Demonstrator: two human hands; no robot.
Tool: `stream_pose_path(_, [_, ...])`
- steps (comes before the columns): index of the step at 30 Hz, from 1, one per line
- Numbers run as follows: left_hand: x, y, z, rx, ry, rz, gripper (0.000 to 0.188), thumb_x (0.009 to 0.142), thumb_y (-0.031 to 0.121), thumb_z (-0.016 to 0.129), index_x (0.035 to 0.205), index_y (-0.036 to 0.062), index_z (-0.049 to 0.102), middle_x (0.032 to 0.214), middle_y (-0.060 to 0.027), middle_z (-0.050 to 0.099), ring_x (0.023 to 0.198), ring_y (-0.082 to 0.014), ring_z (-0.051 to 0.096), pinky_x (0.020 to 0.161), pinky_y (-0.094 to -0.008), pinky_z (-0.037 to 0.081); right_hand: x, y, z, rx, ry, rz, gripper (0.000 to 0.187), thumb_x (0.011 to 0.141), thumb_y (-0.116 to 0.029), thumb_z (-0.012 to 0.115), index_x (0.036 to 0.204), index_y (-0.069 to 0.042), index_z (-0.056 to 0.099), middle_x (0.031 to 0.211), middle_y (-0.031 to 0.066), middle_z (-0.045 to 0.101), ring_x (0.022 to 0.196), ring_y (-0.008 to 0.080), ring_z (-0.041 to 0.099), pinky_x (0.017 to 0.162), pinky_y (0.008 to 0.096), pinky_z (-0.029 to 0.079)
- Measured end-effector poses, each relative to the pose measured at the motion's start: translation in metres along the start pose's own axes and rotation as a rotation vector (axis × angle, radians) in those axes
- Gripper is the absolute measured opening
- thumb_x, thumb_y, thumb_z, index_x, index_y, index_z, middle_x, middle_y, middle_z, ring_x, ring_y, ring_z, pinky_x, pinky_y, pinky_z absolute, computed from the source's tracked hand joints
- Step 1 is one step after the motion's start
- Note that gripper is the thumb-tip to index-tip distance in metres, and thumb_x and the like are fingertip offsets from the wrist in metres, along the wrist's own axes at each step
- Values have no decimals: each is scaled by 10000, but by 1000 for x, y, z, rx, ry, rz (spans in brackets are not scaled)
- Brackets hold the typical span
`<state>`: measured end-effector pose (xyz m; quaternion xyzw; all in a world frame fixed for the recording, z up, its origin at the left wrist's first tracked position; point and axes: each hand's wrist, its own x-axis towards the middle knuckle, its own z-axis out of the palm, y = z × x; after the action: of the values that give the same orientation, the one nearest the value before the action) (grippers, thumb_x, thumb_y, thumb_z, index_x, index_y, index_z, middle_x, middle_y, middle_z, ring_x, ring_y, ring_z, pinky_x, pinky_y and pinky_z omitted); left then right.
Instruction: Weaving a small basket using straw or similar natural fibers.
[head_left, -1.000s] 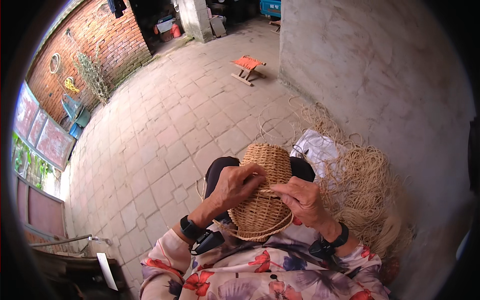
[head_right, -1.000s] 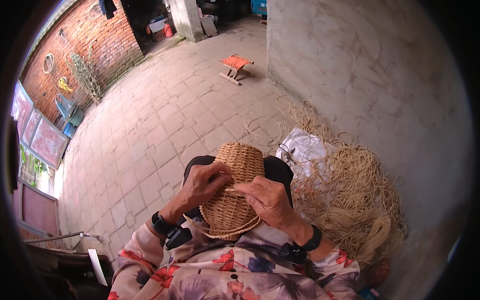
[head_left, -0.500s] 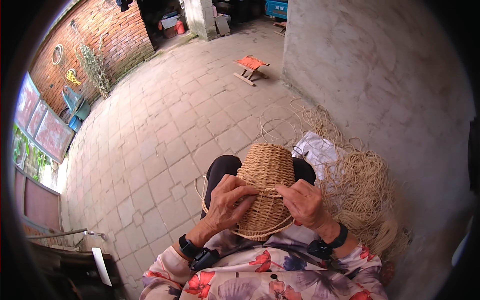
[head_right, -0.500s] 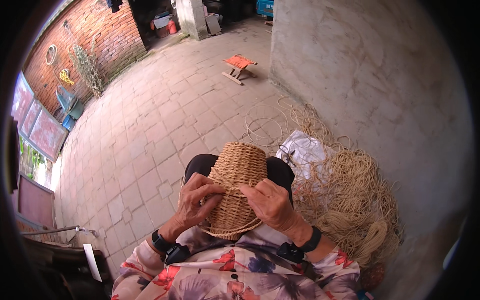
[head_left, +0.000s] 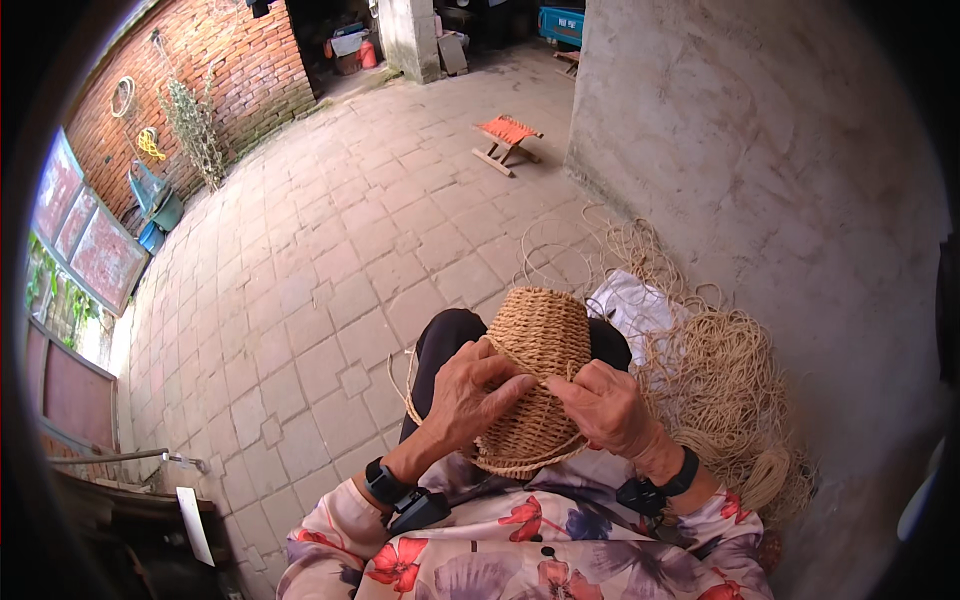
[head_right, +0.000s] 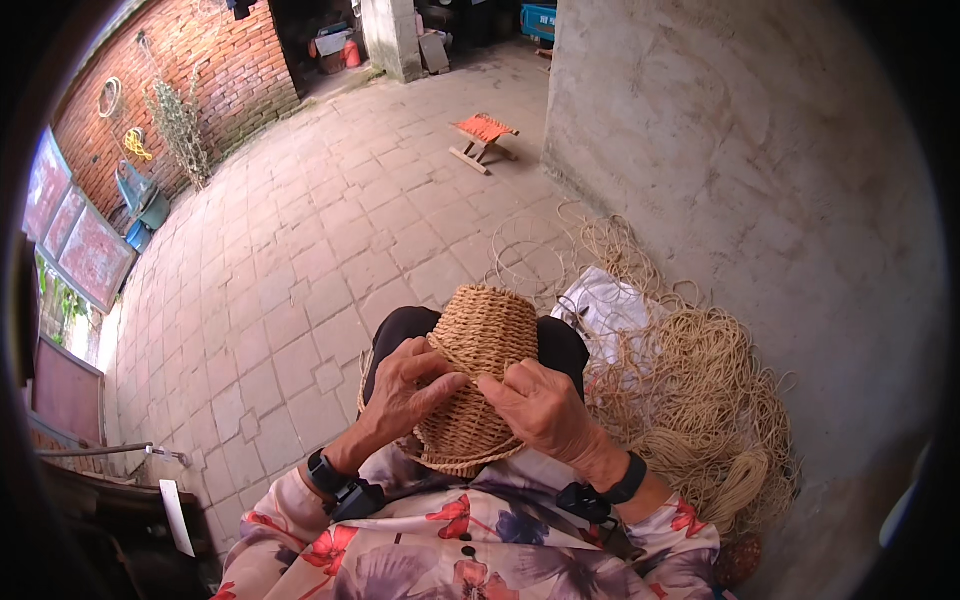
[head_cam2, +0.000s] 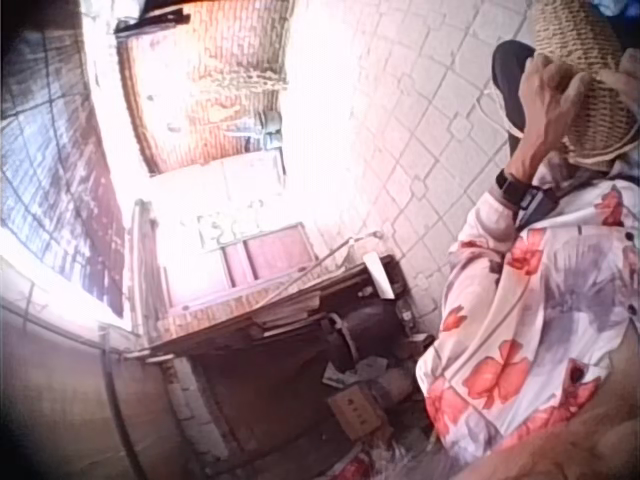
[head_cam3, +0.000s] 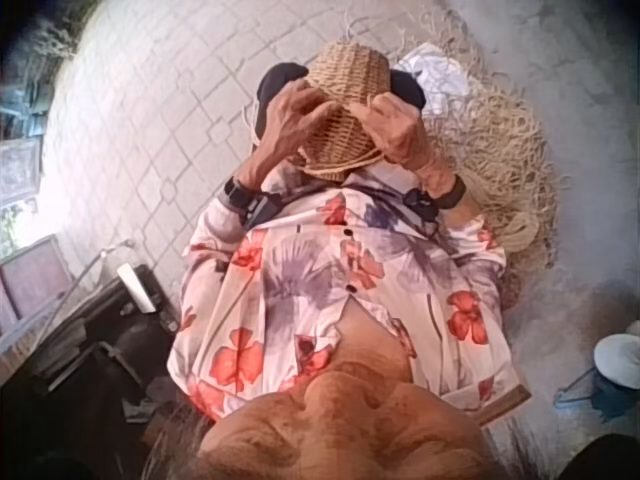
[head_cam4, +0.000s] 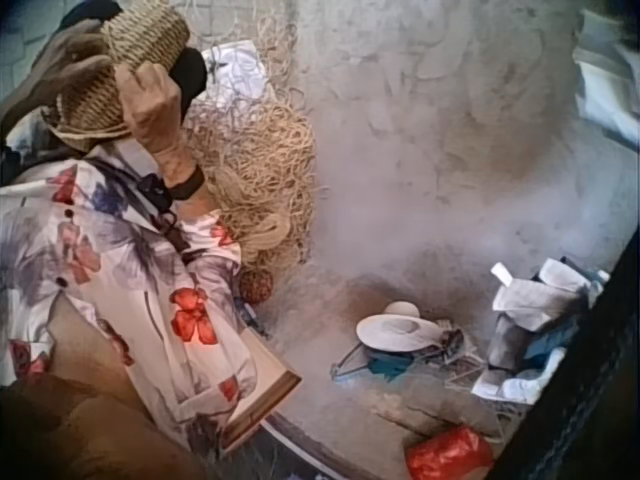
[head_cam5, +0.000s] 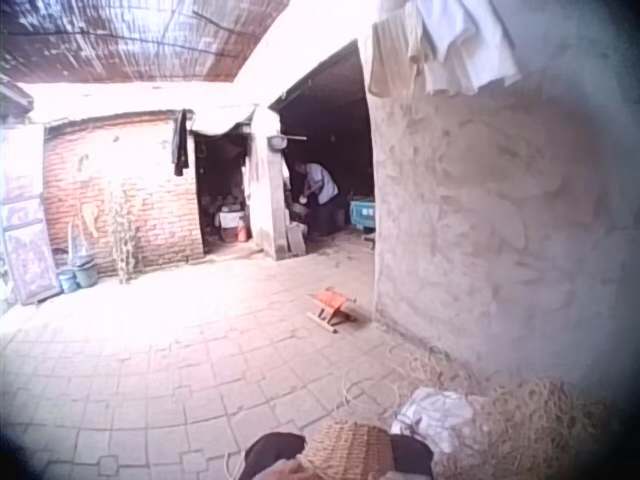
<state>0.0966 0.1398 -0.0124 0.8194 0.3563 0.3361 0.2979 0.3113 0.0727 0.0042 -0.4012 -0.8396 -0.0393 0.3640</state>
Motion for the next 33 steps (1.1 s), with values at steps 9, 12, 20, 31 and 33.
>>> stream_pose_path(9, [6,-7,0,-35,-86,-104,307,841,345,703,811,41,675,783,-81,540,794,-236,540,703,-364,432,5,3,-5,123,-86,49,304,705,5,689,999,-41,625,770,81,501,696,270,571,603,363,492])
stream_pose_path(12, [6,-6,1,-53,-95,-132,294,810,319,743,777,39,658,769,-62,530,759,-203,533,675,-350,431,7,4,-2,120,-75,57,285,704,14,681,973,-33,602,781,96,510,701,282,575,612,370,496])
stream_pose_path(20, [6,-3,4,-83,-87,-225,305,752,359,752,733,65,670,771,-72,561,794,-249,567,697,-386,451,7,9,0,125,-61,93,232,738,18,687,938,-34,582,779,105,535,710,286,576,625,382,494])
stream_pose_path(31, [11,-8,3,-109,-139,-245,293,746,242,744,699,2,583,781,-47,509,712,-158,535,635,-317,437,10,13,-6,101,-82,76,191,713,-20,700,873,-52,601,782,86,551,755,285,563,725,391,412])
stream_pose_path(33, [15,-2,-1,-100,-180,-290,265,728,282,720,709,37,622,788,-73,541,751,-216,570,662,-353,452,11,12,-7,76,-95,73,168,727,-41,689,867,-50,596,783,88,548,745,285,553,718,393,406])
